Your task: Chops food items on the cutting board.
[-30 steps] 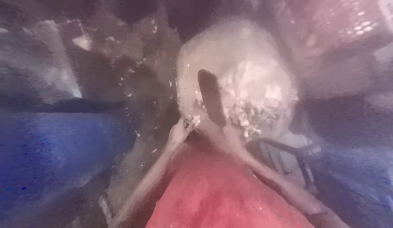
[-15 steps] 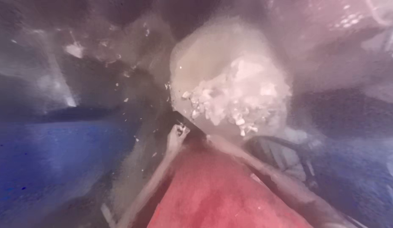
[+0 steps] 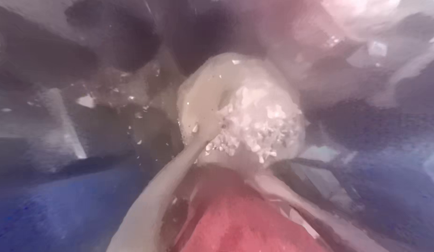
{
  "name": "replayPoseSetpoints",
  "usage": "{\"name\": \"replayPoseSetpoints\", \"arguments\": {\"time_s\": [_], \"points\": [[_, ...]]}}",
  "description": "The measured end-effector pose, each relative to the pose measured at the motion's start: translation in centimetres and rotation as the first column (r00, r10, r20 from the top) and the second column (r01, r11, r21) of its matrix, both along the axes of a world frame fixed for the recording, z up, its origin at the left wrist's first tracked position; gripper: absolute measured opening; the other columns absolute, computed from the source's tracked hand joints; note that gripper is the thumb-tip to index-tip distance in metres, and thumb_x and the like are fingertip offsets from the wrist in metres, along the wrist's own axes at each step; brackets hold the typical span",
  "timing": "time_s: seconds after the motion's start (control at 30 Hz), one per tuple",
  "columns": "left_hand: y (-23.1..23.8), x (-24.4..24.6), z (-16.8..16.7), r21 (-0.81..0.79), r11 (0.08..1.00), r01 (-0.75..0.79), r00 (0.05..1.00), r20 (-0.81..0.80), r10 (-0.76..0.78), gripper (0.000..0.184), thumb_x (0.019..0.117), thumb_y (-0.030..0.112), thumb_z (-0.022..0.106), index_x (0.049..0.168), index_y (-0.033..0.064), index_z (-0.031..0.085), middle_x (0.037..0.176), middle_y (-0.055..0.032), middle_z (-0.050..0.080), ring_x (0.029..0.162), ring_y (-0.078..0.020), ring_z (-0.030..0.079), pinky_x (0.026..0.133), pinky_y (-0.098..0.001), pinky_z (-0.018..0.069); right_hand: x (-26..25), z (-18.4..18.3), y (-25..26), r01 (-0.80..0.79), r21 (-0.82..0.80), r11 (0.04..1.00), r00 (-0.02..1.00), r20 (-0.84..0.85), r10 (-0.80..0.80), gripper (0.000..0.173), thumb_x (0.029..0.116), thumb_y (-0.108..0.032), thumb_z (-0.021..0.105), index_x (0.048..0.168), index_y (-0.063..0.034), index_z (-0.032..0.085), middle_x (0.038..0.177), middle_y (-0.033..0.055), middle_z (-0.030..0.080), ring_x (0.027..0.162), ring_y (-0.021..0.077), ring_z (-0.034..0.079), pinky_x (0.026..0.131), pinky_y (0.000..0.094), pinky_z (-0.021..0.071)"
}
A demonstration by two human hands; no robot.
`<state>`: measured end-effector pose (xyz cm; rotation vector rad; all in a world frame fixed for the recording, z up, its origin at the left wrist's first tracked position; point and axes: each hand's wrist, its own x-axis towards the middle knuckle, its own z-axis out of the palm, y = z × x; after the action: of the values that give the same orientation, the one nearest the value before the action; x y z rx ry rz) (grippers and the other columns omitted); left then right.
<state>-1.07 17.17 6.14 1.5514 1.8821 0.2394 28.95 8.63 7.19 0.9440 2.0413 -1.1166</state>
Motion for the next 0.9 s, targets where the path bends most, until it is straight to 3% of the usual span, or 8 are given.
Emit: {"name": "replayPoseSetpoints", "arguments": {"time_s": [0.17,0.33,0.4,0.5,0.6,0.77,0.83,0.9], "points": [[-1.7,-0.3,5.2,-0.062,0.990,0.127,0.992,0.002,-0.127,0.039,0.1042,0.038,0.057,0.127,0.0090,0.068,0.119,-0.0174,0.070,0.111,-0.0330,0.067,0.098,-0.0570,0.0518,-7.8,-2.3,-1.6,0.233,-0.281,0.931,0.944,-0.163,-0.286,0.058,0.1081,-0.049,0.041,0.126,0.0010,0.063,0.114,0.0251,0.068,0.108,0.0387,0.066,0.096,0.0595,0.0503],[-10.6,-4.1,7.1,-0.197,0.957,-0.211,0.865,0.419,0.277,0.048,0.0971,0.029,0.070,0.136,0.0045,0.056,0.113,-0.0096,0.068,0.096,-0.0134,0.068,0.088,-0.0333,0.0584,-4.7,-4.5,1.2,0.606,-0.280,0.745,0.706,-0.242,-0.665,0.048,0.1092,-0.041,0.043,0.136,-0.0034,0.058,0.113,0.0190,0.067,0.099,0.0280,0.067,0.091,0.0488,0.0545],[-14.1,-4.2,2.9,-0.278,0.900,-0.335,0.713,0.550,0.435,0.038,0.0989,0.025,0.067,0.130,0.0048,0.057,0.106,-0.0070,0.068,0.086,-0.0123,0.069,0.078,-0.0306,0.0600,-4.2,-3.4,2.9,0.635,-0.141,0.760,0.715,-0.265,-0.647,0.054,0.1083,-0.049,0.039,0.134,-0.0049,0.056,0.101,0.0158,0.066,0.086,0.0276,0.067,0.080,0.0498,0.0569],[-16.7,-3.9,-3.9,-0.331,0.814,-0.476,0.721,0.383,0.578,0.034,0.1037,0.029,0.061,0.122,0.0012,0.060,0.096,-0.0111,0.067,0.071,-0.0163,0.067,0.068,-0.0346,0.0593,-6.4,2.9,3.6,0.604,-0.042,0.796,0.696,-0.458,-0.553,0.051,0.1103,-0.041,0.034,0.140,-0.0043,0.053,0.104,0.0138,0.068,0.092,0.0230,0.068,0.087,0.0450,0.0564],[-18.2,-3.7,-6.8,-0.287,0.719,-0.633,0.613,0.380,0.692,0.033,0.1043,0.029,0.059,0.122,0.0017,0.062,0.089,-0.0103,0.067,0.063,-0.0155,0.062,0.060,-0.0335,0.0561,-8.4,5.8,2.0,0.551,-0.024,0.834,0.601,-0.682,-0.417,0.049,0.1035,-0.041,0.048,0.135,-0.0045,0.059,0.108,0.0085,0.072,0.097,0.0135,0.069,0.090,0.0372,0.0588],[-18.8,-3.1,-6.7,-0.220,0.631,-0.744,0.446,0.541,0.713,0.028,0.1016,0.021,0.063,0.120,0.0010,0.058,0.081,-0.0073,0.065,0.055,-0.0133,0.059,0.053,-0.0294,0.0538,-9.1,-0.4,2.2,0.154,0.211,0.965,0.982,-0.144,-0.125,0.060,0.1078,-0.055,0.030,0.140,-0.0116,0.056,0.124,0.0216,0.066,0.116,0.0403,0.065,0.096,0.0637,0.0512],[-18.4,-3.5,-6.6,-0.212,0.638,-0.741,0.447,0.552,0.703,0.030,0.1030,0.023,0.061,0.123,0.0012,0.056,0.085,-0.0081,0.066,0.061,-0.0142,0.062,0.058,-0.0307,0.0567,-9.8,1.3,2.2,0.165,0.213,0.963,0.970,-0.212,-0.120,0.056,0.1081,-0.050,0.033,0.138,-0.0100,0.056,0.118,0.0183,0.068,0.109,0.0344,0.067,0.094,0.0564,0.0540],[-19.7,-3.1,-6.4,-0.218,0.644,-0.733,0.444,0.564,0.696,0.033,0.1037,0.022,0.059,0.126,-0.0012,0.055,0.088,-0.0092,0.067,0.067,-0.0147,0.064,0.064,-0.0322,0.0576,-9.6,3.0,-0.1,0.290,0.090,0.953,0.812,-0.551,-0.195,0.059,0.1073,-0.052,0.035,0.129,-0.0033,0.062,0.104,0.0122,0.071,0.092,0.0184,0.069,0.085,0.0376,0.0577]]}}
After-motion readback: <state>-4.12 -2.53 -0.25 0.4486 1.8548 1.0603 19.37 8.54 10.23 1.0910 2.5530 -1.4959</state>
